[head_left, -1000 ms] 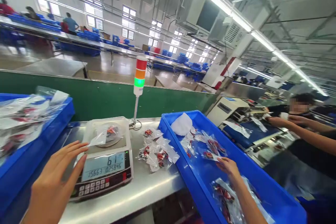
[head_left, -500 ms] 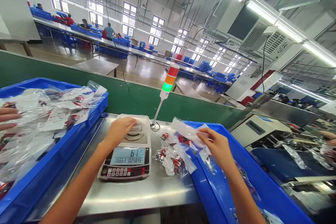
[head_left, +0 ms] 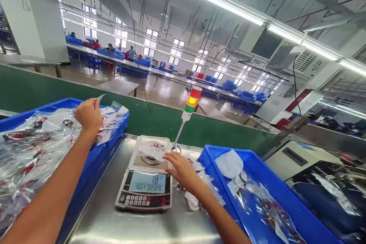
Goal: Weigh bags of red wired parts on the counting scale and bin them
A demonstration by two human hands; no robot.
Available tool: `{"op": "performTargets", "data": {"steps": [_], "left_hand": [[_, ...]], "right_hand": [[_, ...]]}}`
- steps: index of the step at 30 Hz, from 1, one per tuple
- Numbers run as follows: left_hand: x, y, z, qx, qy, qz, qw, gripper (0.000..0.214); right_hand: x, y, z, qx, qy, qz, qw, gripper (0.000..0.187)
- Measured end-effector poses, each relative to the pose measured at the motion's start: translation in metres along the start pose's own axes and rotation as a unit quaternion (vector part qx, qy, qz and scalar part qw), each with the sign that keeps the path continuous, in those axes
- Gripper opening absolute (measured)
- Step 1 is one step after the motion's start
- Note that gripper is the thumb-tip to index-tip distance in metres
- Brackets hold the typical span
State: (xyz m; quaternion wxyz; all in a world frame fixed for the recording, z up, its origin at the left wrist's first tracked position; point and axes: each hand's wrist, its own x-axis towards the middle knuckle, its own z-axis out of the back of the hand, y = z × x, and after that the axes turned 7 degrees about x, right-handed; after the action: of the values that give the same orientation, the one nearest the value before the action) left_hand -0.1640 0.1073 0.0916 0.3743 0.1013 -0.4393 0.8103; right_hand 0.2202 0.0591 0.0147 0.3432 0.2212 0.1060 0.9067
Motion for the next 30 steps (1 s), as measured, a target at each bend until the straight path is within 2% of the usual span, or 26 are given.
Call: {"op": "performTargets", "data": {"steps": [3, 6, 8, 10, 12, 13, 15, 18, 20, 22, 27, 30], "left_hand": [[-0.005, 0.008, -0.004, 0.038, 0.062, -0.025, 0.997, 0.047], [-0.03, -0.002, -0.012, 0.045, 0.088, -0.068, 0.993, 0.051], [-0.061, -0.014, -0.018, 0.017, 0.085, -0.125, 0.988, 0.052], [-0.101, -0.026, -0.021, -0.053, 0.058, -0.217, 0.973, 0.05], [-0.144, -0.032, -0.022, -0.122, 0.065, -0.274, 0.952, 0.047], [-0.163, -0.034, -0.022, -0.148, 0.089, -0.297, 0.939, 0.045], [-0.196, -0.035, -0.021, -0.193, 0.125, -0.329, 0.916, 0.038], [-0.222, -0.036, -0.021, -0.219, 0.137, -0.36, 0.896, 0.028], [-0.228, -0.037, -0.019, -0.212, 0.138, -0.381, 0.889, 0.025], [-0.23, -0.037, -0.018, -0.201, 0.138, -0.399, 0.884, 0.024], [-0.233, -0.033, -0.016, -0.175, 0.111, -0.43, 0.879, 0.022], [-0.236, -0.031, -0.016, -0.162, 0.105, -0.441, 0.876, 0.024]], "right_hand": [[-0.061, -0.024, 0.024, 0.028, -0.024, -0.067, 0.997, 0.036], [-0.128, -0.07, 0.057, -0.023, -0.062, -0.237, 0.969, 0.032], [-0.176, -0.104, 0.077, -0.082, -0.073, -0.367, 0.924, 0.032], [-0.224, -0.132, 0.09, -0.124, -0.081, -0.477, 0.866, 0.031], [-0.265, -0.153, 0.094, -0.147, -0.082, -0.564, 0.809, 0.028], [-0.282, -0.161, 0.093, -0.154, -0.079, -0.602, 0.78, 0.026], [-0.307, -0.174, 0.086, -0.166, -0.072, -0.662, 0.727, 0.029], [-0.323, -0.189, 0.072, -0.178, -0.067, -0.715, 0.673, 0.041], [-0.325, -0.196, 0.062, -0.18, -0.064, -0.729, 0.658, 0.053], [-0.323, -0.2, 0.053, -0.183, -0.064, -0.729, 0.657, 0.063], [-0.32, -0.192, 0.051, -0.196, -0.072, -0.698, 0.685, 0.047], [-0.325, -0.178, 0.063, -0.196, -0.075, -0.684, 0.699, 0.054]]}}
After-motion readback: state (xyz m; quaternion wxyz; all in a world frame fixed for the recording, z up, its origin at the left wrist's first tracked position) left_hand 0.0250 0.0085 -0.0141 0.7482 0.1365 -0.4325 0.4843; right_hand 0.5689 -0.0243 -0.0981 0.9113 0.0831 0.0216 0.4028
